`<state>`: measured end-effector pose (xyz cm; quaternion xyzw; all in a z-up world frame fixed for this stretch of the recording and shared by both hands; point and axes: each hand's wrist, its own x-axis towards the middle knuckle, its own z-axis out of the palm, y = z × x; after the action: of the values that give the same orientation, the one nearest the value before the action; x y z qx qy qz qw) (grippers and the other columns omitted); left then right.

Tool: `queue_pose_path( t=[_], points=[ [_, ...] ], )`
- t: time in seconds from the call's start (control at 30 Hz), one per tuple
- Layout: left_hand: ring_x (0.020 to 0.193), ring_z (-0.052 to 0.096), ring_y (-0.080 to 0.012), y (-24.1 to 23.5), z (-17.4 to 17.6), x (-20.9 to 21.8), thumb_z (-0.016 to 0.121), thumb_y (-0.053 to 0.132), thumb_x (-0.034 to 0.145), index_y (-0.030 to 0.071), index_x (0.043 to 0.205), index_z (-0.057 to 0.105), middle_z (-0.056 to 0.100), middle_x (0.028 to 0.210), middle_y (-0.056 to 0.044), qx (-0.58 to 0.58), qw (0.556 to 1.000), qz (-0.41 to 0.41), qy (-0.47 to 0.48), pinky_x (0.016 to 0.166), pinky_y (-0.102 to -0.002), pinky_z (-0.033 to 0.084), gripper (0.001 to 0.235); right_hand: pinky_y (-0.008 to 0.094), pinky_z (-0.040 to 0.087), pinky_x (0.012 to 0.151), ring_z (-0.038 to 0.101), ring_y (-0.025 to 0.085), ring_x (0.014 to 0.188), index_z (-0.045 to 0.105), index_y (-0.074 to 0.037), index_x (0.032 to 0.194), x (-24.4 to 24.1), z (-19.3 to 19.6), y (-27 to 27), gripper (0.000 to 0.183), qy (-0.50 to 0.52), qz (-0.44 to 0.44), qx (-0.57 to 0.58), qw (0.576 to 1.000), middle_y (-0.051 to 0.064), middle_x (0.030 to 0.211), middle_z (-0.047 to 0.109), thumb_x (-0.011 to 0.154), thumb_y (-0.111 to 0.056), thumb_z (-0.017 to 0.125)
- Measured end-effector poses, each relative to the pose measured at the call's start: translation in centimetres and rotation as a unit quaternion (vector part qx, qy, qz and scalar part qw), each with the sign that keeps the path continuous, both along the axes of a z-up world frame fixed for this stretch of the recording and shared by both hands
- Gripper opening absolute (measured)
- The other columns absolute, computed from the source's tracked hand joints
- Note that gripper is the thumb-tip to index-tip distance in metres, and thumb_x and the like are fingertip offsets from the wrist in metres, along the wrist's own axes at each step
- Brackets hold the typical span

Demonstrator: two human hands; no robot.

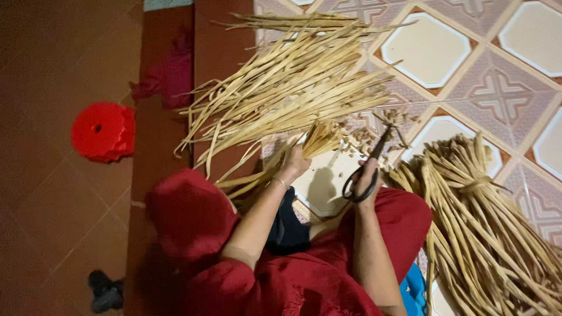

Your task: The person sits on the floor and uses shears to cut long dried plant strips into shorter pieces. The cut pieces are gathered into a bundle while the trimmed ends are discarded on the floor.

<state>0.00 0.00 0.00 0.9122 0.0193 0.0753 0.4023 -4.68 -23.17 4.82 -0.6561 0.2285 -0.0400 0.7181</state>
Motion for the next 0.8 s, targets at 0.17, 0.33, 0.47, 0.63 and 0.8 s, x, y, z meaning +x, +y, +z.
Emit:
queue_pose_path(
  t=[0.17, 0.33, 0.47, 0.63, 0.8],
  points=[
    [0.080, 0.074, -0.0381, 6.6, 0.1, 1.6, 0.076, 0.012, 0.080, 0.004, 0.092, 0.077, 0.075, 0.086, -0.021, 0.079, 0.992, 0.086, 0.054, 0.071, -0.045, 0.059, 0.014, 0.027, 0.032, 0.037, 0.042, 0.011, 0.039, 0.063, 0.000, 0.102, -0.2, 0.9, 0.1, 0.053, 0.009, 0.023, 0.008, 1.000, 0.002, 0.056, 0.050, 0.106, -0.051, 0.051],
    [0.073, 0.076, -0.0327, 12.7, 2.8, 1.8, 0.069, 0.016, 0.090, 0.006, 0.101, 0.073, 0.075, 0.086, -0.019, 0.029, 0.967, 0.206, 0.143, 0.063, -0.044, 0.061, 0.016, 0.027, 0.032, 0.037, 0.042, 0.012, 0.038, 0.063, 0.000, 0.102, 0.0, 0.8, 0.6, 0.052, 0.016, 0.040, -0.004, 0.999, 0.003, 0.053, 0.050, 0.105, -0.050, 0.050],
    [0.070, 0.072, -0.0321, 8.1, 2.8, 1.3, 0.069, 0.023, 0.096, 0.008, 0.105, 0.072, 0.073, 0.081, -0.019, 0.121, 0.956, 0.112, 0.242, 0.060, -0.047, 0.057, 0.018, 0.027, 0.031, 0.036, 0.041, 0.012, 0.037, 0.061, 0.001, 0.102, 0.3, 0.5, 0.8, 0.052, -0.002, 0.050, -0.002, 0.999, 0.003, 0.053, 0.049, 0.106, -0.049, 0.049],
    [0.107, 0.066, -0.0326, -0.6, 0.4, -0.3, 0.083, 0.044, 0.077, 0.014, 0.141, 0.054, 0.068, 0.119, -0.017, 0.161, 0.940, -0.119, 0.278, 0.091, -0.046, 0.054, 0.076, 0.027, 0.034, 0.037, 0.043, 0.011, 0.039, 0.063, 0.000, 0.105, -0.1, 0.5, 0.6, 0.051, -0.004, 0.020, -0.005, 1.000, 0.002, 0.056, 0.050, 0.105, -0.049, 0.050],
    [0.151, 0.014, -0.0356, -1.9, -1.2, 0.2, 0.081, 0.063, 0.070, 0.019, 0.159, 0.029, 0.021, 0.163, -0.017, 0.124, 0.895, -0.282, 0.322, 0.120, -0.059, 0.016, 0.113, 0.027, 0.034, 0.037, 0.043, 0.011, 0.039, 0.063, 0.001, 0.107, 0.0, 0.5, 0.3, 0.051, 0.010, -0.003, 0.007, 1.000, 0.002, 0.056, 0.051, 0.105, -0.048, 0.051]
  ],
)
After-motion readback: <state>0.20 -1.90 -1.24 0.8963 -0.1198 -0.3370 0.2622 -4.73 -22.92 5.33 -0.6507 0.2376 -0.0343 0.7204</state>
